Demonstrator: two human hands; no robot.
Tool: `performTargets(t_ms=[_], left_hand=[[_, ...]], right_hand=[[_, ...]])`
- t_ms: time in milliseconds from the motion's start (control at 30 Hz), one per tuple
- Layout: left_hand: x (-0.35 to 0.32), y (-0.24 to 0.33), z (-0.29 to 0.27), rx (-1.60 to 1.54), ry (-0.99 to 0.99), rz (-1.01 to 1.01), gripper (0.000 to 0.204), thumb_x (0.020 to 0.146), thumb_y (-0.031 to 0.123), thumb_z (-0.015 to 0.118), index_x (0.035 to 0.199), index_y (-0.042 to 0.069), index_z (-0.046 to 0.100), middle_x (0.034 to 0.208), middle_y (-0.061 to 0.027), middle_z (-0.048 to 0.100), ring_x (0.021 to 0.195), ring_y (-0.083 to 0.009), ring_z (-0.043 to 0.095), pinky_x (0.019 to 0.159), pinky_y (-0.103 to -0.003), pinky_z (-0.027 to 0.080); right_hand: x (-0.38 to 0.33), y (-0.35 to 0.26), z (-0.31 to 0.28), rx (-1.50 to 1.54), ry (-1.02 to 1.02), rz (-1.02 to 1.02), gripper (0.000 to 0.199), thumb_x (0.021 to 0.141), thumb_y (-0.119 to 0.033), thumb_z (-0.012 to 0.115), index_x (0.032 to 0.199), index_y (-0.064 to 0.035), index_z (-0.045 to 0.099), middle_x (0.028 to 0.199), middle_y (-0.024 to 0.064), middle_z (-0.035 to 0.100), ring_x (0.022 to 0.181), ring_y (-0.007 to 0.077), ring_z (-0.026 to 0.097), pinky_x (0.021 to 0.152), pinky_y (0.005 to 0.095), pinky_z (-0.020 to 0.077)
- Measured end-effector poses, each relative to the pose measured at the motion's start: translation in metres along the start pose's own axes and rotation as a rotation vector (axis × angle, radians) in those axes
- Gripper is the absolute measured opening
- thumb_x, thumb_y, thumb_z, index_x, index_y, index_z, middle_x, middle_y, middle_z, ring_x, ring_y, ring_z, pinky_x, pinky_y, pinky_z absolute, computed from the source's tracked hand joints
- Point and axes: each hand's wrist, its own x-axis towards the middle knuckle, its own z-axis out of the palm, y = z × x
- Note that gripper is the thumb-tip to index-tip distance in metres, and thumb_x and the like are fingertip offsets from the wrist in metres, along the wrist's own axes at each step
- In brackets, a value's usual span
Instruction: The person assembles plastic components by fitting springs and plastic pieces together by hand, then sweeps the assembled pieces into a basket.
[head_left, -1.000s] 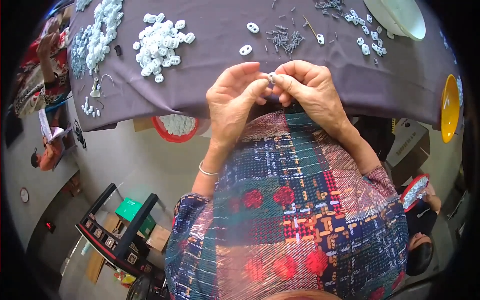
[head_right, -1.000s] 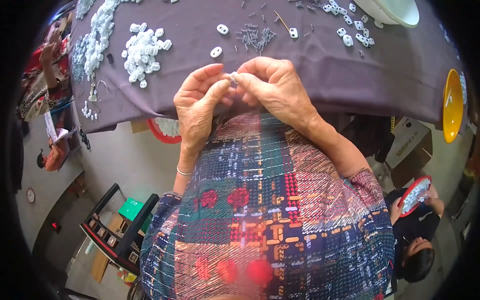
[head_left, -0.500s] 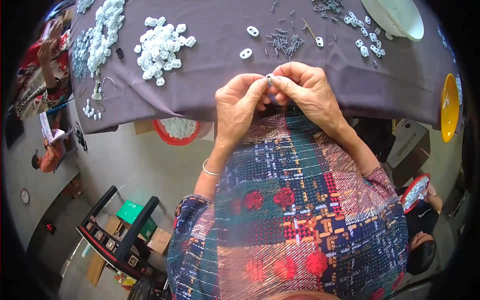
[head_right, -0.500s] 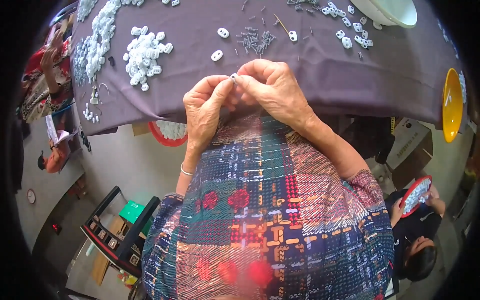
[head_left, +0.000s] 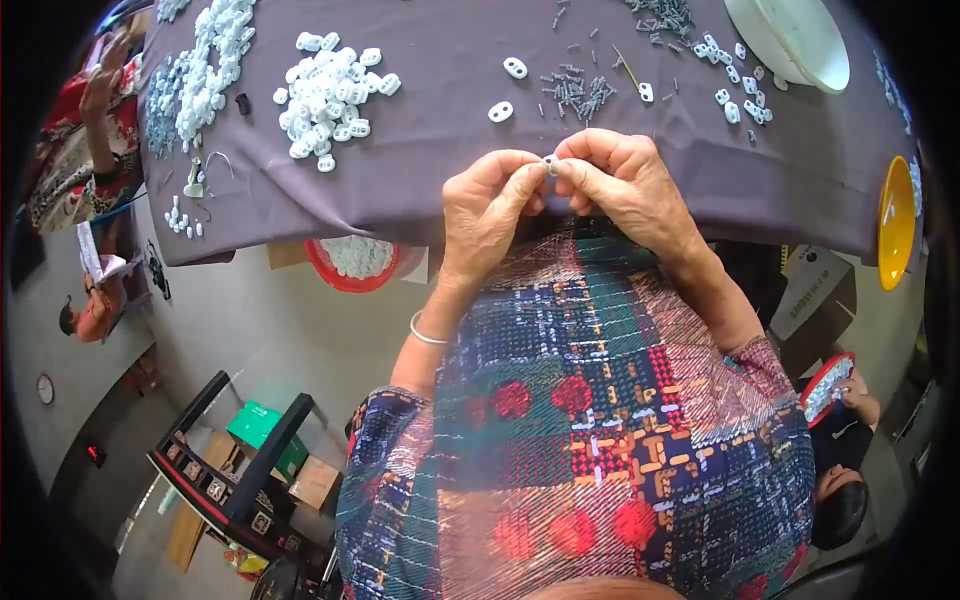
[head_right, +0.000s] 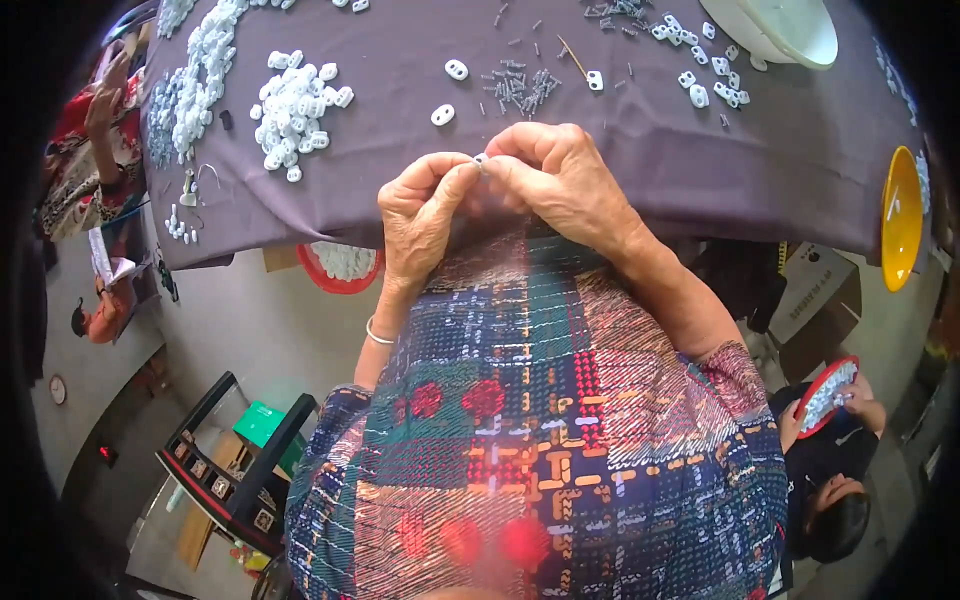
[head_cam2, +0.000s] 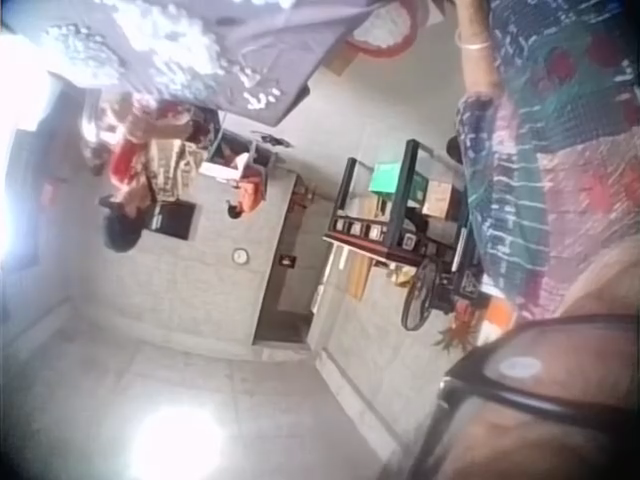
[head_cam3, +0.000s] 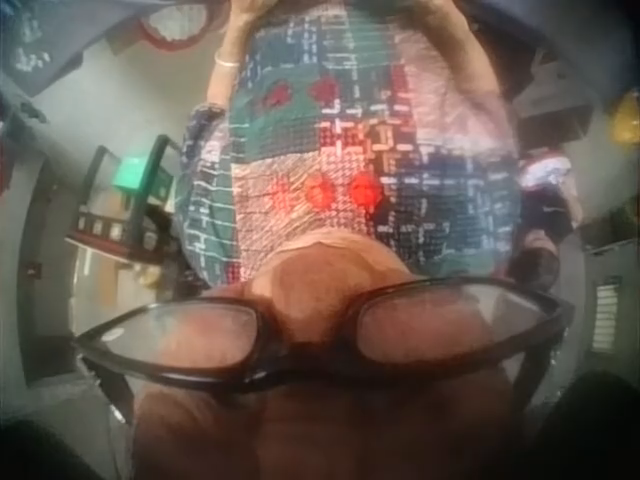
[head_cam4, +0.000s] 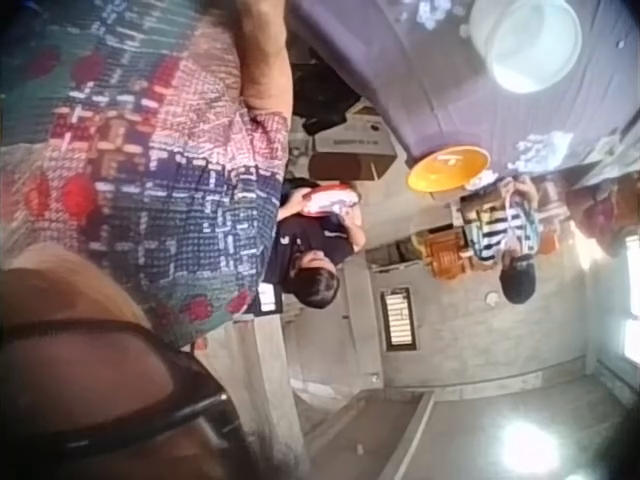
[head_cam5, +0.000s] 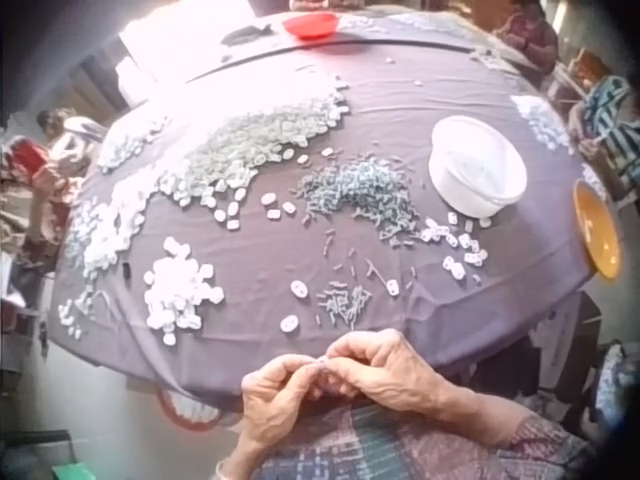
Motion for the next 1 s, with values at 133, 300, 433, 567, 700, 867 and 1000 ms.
performTargets(t_ms=[133, 300, 433, 567, 700, 867, 1000], left_hand=[[0.0027, -0.0019, -0.0006, -0.031, -0.006, -0.024, 0.012, 0.087, 0.009, 0.061, 0.091, -0.002, 0.064, 0.072, -0.0021, 0.062, 0.060, -0.0052, 0.054, 0.055, -0.018, 0.046], [0.0051, -0.0006, -0.0002, -0.039, -0.016, -0.054, 0.014, 0.087, 0.010, 0.061, 0.092, -0.002, 0.064, 0.073, -0.0025, 0.062, 0.061, -0.0052, 0.055, 0.055, -0.018, 0.046], [0.0076, 0.0001, -0.0012, -0.118, -0.028, -0.107, 0.015, 0.088, 0.011, 0.059, 0.094, -0.003, 0.063, 0.075, -0.0040, 0.064, 0.062, -0.0057, 0.056, 0.057, -0.018, 0.048], [0.0096, 0.0036, -0.0023, -0.187, -0.037, -0.138, 0.015, 0.088, 0.011, 0.060, 0.094, -0.003, 0.063, 0.076, -0.0048, 0.064, 0.064, -0.0060, 0.057, 0.057, -0.019, 0.048], [0.0086, 0.0015, -0.0014, -0.116, -0.035, -0.117, 0.014, 0.086, 0.010, 0.061, 0.091, -0.003, 0.064, 0.074, -0.0030, 0.064, 0.062, -0.0051, 0.056, 0.055, -0.018, 0.046], [0.0096, -0.0013, 0.0031, -0.083, 0.000, -0.081, 0.014, 0.087, 0.012, 0.061, 0.090, -0.001, 0.064, 0.071, -0.0015, 0.063, 0.060, -0.0041, 0.055, 0.053, -0.017, 0.046], [0.0094, 0.0003, 0.0044, -0.079, 0.017, -0.098, 0.014, 0.085, 0.012, 0.063, 0.091, -0.001, 0.064, 0.073, -0.0023, 0.063, 0.060, -0.0050, 0.056, 0.054, -0.018, 0.047]], right_hand=[[0.0027, 0.0042, 0.0015, -0.022, 0.007, 0.024, 0.015, 0.089, -0.012, 0.057, 0.095, 0.0014, 0.061, 0.073, 0.0009, 0.060, 0.059, 0.0037, 0.052, 0.055, 0.0170, 0.0448], [0.0052, 0.0017, -0.0009, -0.018, 0.023, 0.043, 0.017, 0.088, -0.014, 0.058, 0.094, 0.0012, 0.061, 0.072, 0.0010, 0.061, 0.058, 0.0031, 0.052, 0.054, 0.0167, 0.0449], [0.0085, 0.0024, -0.0043, 0.072, 0.013, 0.067, 0.017, 0.088, -0.015, 0.060, 0.094, 0.0010, 0.062, 0.072, 0.0007, 0.061, 0.058, 0.0030, 0.052, 0.054, 0.0165, 0.0449], [0.0093, 0.0021, -0.0031, 0.126, 0.033, 0.075, 0.018, 0.088, -0.016, 0.060, 0.093, 0.0010, 0.062, 0.072, 0.0007, 0.061, 0.057, 0.0034, 0.053, 0.054, 0.0166, 0.0450], [0.0076, 0.0026, -0.0013, 0.138, 0.038, 0.101, 0.017, 0.088, -0.015, 0.060, 0.093, 0.0012, 0.061, 0.072, 0.0008, 0.061, 0.058, 0.0038, 0.053, 0.054, 0.0167, 0.0448], [0.0088, 0.0074, -0.0024, 0.126, 0.030, 0.072, 0.015, 0.088, -0.014, 0.060, 0.093, 0.0007, 0.061, 0.072, 0.0014, 0.061, 0.057, 0.0039, 0.054, 0.054, 0.0170, 0.0453], [0.0089, 0.0043, -0.0032, 0.139, 0.033, 0.072, 0.015, 0.088, -0.014, 0.060, 0.093, 0.0006, 0.061, 0.072, 0.0015, 0.061, 0.057, 0.0038, 0.054, 0.053, 0.0170, 0.0454]])
